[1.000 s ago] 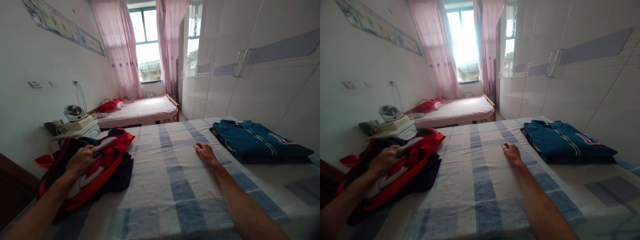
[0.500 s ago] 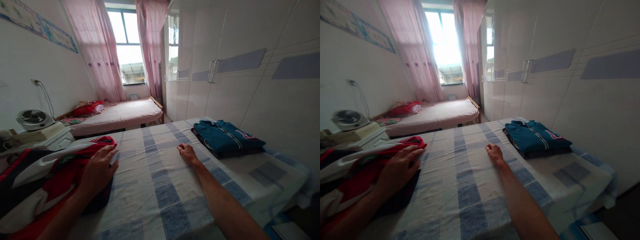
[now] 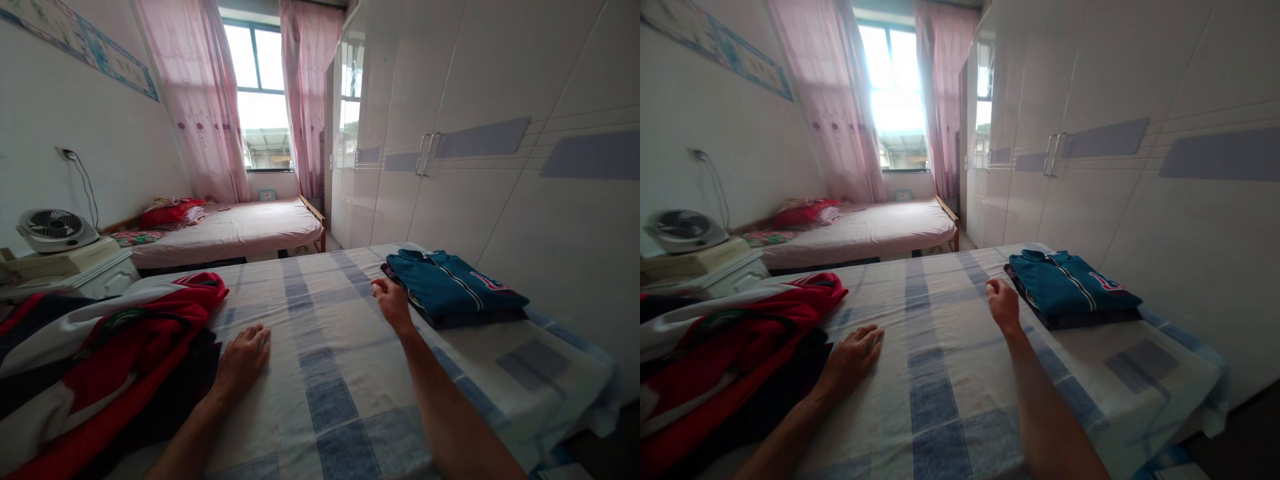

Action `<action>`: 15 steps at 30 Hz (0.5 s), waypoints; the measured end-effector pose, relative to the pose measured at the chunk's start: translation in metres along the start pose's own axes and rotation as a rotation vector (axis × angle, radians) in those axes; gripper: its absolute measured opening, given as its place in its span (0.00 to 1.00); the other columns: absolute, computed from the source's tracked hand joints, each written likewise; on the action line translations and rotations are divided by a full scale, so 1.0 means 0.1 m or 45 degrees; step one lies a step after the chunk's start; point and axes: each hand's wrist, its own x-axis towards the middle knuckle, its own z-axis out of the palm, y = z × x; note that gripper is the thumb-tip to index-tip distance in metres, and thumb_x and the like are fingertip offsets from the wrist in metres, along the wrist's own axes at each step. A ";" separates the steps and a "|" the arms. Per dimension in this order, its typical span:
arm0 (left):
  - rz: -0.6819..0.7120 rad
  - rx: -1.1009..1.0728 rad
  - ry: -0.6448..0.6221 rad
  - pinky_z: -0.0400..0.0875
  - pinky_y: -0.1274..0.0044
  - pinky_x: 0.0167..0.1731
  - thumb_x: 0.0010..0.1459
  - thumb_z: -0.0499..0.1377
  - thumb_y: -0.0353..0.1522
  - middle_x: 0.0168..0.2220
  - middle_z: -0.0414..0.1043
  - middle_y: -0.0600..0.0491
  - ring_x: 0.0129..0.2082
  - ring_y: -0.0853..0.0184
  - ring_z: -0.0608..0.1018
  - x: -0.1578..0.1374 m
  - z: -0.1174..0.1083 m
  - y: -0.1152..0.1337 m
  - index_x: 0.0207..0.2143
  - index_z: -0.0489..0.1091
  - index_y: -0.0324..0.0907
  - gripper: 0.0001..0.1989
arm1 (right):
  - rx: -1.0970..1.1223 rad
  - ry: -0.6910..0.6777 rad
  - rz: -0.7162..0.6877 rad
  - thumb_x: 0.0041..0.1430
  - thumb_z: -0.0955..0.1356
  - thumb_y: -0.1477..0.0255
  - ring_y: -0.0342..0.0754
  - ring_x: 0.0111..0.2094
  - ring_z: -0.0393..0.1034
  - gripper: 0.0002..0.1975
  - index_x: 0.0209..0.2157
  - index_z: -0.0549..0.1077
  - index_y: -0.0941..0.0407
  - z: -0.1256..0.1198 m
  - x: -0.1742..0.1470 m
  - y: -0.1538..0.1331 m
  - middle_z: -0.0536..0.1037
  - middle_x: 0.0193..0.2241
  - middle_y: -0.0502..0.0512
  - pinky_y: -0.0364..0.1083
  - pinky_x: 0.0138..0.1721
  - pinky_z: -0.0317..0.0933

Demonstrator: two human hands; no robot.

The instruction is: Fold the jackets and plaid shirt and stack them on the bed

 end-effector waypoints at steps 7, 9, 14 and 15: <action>-0.012 -0.064 0.023 0.65 0.65 0.51 0.59 0.50 0.30 0.52 0.68 0.44 0.52 0.58 0.71 0.01 -0.01 0.02 0.49 0.69 0.40 0.16 | -0.773 0.596 0.282 0.55 0.61 0.67 0.64 0.49 0.66 0.22 0.49 0.70 0.62 -1.03 0.41 0.63 0.71 0.47 0.72 0.60 0.44 0.60; -0.025 -0.102 0.038 0.65 0.66 0.51 0.59 0.51 0.30 0.52 0.69 0.45 0.51 0.58 0.71 0.01 -0.01 0.02 0.48 0.70 0.41 0.16 | -0.938 0.390 0.424 0.53 0.63 0.66 0.69 0.49 0.65 0.22 0.47 0.72 0.64 -1.16 0.44 0.90 0.71 0.47 0.75 0.63 0.43 0.60; -0.043 -0.162 0.076 0.65 0.67 0.52 0.58 0.51 0.30 0.51 0.69 0.47 0.51 0.60 0.71 0.00 -0.01 0.02 0.45 0.71 0.44 0.14 | -0.924 0.285 0.293 0.47 0.64 0.66 0.73 0.46 0.67 0.10 0.27 0.75 0.56 -1.23 0.59 1.33 0.73 0.39 0.78 0.66 0.39 0.57; -0.045 -0.167 0.082 0.64 0.67 0.52 0.58 0.51 0.30 0.51 0.69 0.47 0.51 0.59 0.71 0.00 -0.01 0.02 0.45 0.71 0.44 0.14 | -0.776 0.292 0.207 0.44 0.65 0.67 0.73 0.44 0.67 0.07 0.24 0.74 0.53 -1.24 0.65 1.37 0.73 0.36 0.77 0.68 0.37 0.56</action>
